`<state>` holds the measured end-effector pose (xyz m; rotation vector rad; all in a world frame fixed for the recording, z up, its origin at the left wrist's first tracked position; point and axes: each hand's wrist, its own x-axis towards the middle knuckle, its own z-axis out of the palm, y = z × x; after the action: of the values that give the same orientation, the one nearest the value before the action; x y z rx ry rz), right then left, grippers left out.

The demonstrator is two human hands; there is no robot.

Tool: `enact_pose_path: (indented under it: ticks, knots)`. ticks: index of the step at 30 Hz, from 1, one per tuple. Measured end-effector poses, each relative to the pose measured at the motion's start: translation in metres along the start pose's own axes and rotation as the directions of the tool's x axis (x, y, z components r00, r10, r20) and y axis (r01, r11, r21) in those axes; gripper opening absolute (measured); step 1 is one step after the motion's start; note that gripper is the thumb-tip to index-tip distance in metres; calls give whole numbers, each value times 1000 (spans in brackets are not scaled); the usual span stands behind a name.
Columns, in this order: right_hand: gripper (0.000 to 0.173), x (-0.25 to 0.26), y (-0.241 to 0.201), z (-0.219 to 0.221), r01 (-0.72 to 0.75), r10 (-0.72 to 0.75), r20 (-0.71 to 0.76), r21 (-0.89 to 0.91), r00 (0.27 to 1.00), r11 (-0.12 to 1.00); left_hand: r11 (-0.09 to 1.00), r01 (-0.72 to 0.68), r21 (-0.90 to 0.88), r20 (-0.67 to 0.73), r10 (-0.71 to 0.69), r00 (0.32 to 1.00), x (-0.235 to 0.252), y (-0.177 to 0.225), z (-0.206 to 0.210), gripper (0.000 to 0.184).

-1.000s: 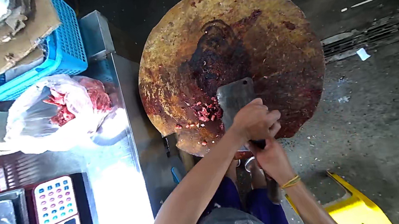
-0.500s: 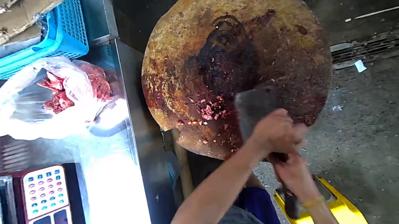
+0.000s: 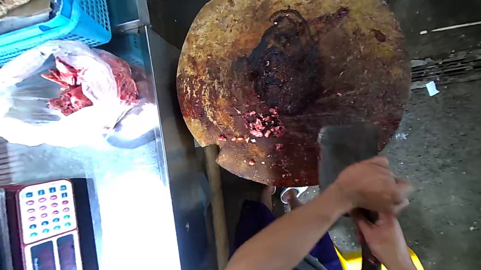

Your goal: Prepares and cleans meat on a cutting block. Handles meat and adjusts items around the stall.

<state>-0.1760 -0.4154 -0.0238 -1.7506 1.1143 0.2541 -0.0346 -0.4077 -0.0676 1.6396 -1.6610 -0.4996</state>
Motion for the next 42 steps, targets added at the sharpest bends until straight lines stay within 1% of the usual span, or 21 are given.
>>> enact_pose_path:
  ticks: [2, 4, 7, 9, 11, 13, 15, 18, 20, 21, 23, 25, 26, 28, 30, 32, 33, 35, 38, 40, 42]
  knots:
    - [22, -15, 10, 10, -16, 17, -32, 22, 999, 1000, 998, -52, -27, 30, 52, 998, -9, 9, 6, 22]
    - [16, -19, 6, 38, 10, -3, -50, 139, 999, 990, 998, -55, -31, 63, 56, 996, -25, 6, -7, 23]
    - [17, -8, 0, 59, -5, -6, 45, 243, 999, 970, 993, -35, 115, 107, 23, 994, -43, -10, -22, 21]
    - [19, -9, 9, 43, -16, 4, 56, 224, 998, 974, 989, -34, 146, 55, 26, 998, -36, -5, -5, 22]
    - [17, -22, 31, 21, 24, -28, 14, 209, 1000, 978, 995, -54, 88, 18, 52, 998, -25, 16, 20, 21]
    - [15, -36, 47, 12, 45, -43, -15, 202, 999, 978, 995, -90, 46, -10, 91, 996, -24, 33, 35, 21]
    - [16, -36, 38, 32, 61, -61, -6, 236, 998, 970, 995, -88, 56, -15, 89, 996, -39, 27, 22, 20]
    - [25, -15, 0, 78, 24, -44, 71, 273, 997, 962, 987, -34, 158, 98, 19, 995, -65, -9, -25, 17]
    - [29, 3, -10, 85, -13, -15, 103, 266, 995, 964, 970, -7, 243, 107, -20, 994, -64, -29, -32, 21]
    - [32, 1, -4, 78, -13, -15, 112, 245, 994, 969, 967, 13, 255, 113, -43, 993, -62, -25, -26, 22]
    - [30, -15, 17, 52, 19, -40, 102, 204, 994, 979, 987, 38, 157, 150, -62, 987, -51, 1, -6, 20]
    - [21, -36, 37, 34, 41, -55, 63, 205, 996, 978, 999, -10, 42, 88, 7, 996, -46, 26, 17, 19]
    - [17, -42, 40, 37, 33, -44, 45, 231, 998, 972, 999, -37, 25, 91, 35, 995, -49, 30, 19, 19]
    - [18, -40, 24, 62, 20, -31, 30, 312, 999, 950, 998, -38, 42, 155, 31, 987, -60, 20, -2, 19]
    - [25, -19, -10, 95, -42, 22, 59, 369, 998, 929, 993, -34, 109, 219, 10, 976, -69, -11, -41, 20]
    - [26, 1, -33, 111, -98, 74, 79, 382, 994, 919, 976, -60, 207, 169, 24, 985, -73, -41, -53, 22]
    - [28, 1, -36, 110, -90, 66, 78, 376, 995, 922, 976, -52, 213, 163, 17, 987, -72, -44, -52, 23]
    - [32, -12, -29, 96, -35, 22, 42, 323, 999, 946, 994, 4, 111, 239, -31, 971, -64, -28, -46, 21]
    - [15, -24, -14, 87, -1, 18, -48, 333, 999, 943, 1000, -25, 14, 283, 20, 959, -51, -7, -36, 21]
    - [16, -12, -29, 103, 4, 13, -48, 346, 999, 938, 999, -27, 41, 284, 14, 959, -56, -22, -56, 23]
    - [27, 8, -57, 118, 8, -13, 15, 288, 1000, 958, 993, 11, 122, 198, -35, 980, -69, -49, -82, 23]
